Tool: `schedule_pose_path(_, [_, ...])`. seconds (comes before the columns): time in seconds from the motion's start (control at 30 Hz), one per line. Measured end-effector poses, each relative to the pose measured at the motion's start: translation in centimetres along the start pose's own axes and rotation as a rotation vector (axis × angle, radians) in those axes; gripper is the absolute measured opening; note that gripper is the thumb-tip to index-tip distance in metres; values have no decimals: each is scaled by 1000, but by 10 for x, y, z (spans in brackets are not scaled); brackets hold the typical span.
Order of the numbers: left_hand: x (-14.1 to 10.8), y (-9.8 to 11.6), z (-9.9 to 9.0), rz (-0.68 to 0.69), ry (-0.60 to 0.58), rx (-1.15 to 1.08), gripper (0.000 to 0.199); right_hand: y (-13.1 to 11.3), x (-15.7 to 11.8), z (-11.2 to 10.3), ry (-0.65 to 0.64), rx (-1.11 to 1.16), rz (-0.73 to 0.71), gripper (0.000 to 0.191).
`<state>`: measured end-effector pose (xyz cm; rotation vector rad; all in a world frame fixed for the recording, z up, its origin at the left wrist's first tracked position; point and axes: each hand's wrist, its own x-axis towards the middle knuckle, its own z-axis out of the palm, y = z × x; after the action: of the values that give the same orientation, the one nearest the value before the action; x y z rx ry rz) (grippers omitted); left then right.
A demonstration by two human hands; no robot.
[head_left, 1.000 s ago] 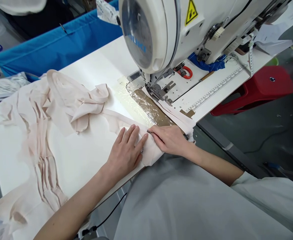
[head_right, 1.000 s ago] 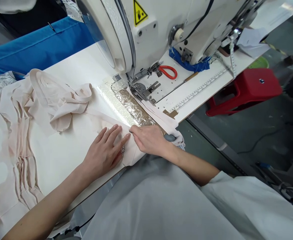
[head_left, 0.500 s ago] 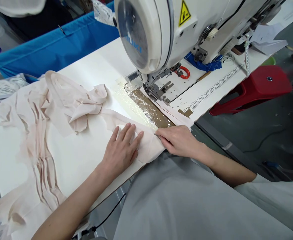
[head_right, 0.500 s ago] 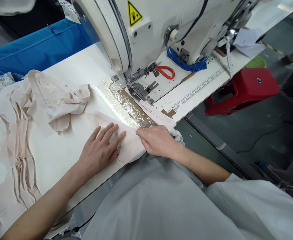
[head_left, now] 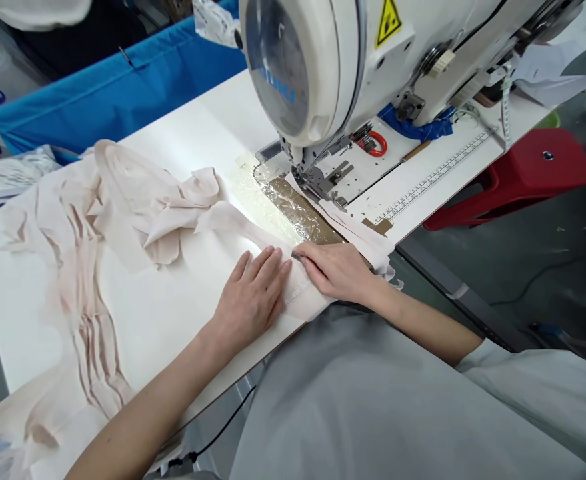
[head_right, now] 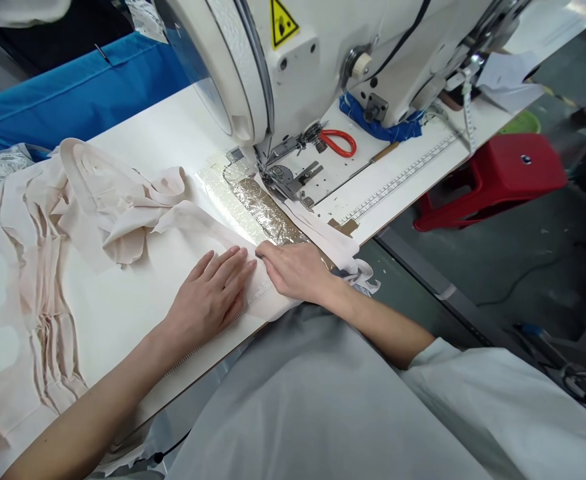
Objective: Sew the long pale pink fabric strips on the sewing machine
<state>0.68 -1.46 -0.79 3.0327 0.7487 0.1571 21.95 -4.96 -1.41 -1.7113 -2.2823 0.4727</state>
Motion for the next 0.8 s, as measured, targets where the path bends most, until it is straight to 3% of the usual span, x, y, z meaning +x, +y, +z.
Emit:
schedule_pose_path(0.17, [0, 1, 0, -23, -42, -26, 51, -2, 4, -1, -40, -2, -2, 25])
schedule_pose_path(0.37, [1, 3, -1, 4, -10, 57, 46, -5, 9, -5, -109, -81, -22, 23])
schedule_pose_path(0.57, [1, 4, -1, -13, -26, 64, 46, 5, -7, -16, -131, -81, -65, 21])
schedule_pose_path(0.8, [2, 4, 1, -1, -27, 81, 46, 20, -14, -11, 41, 190, 44, 22])
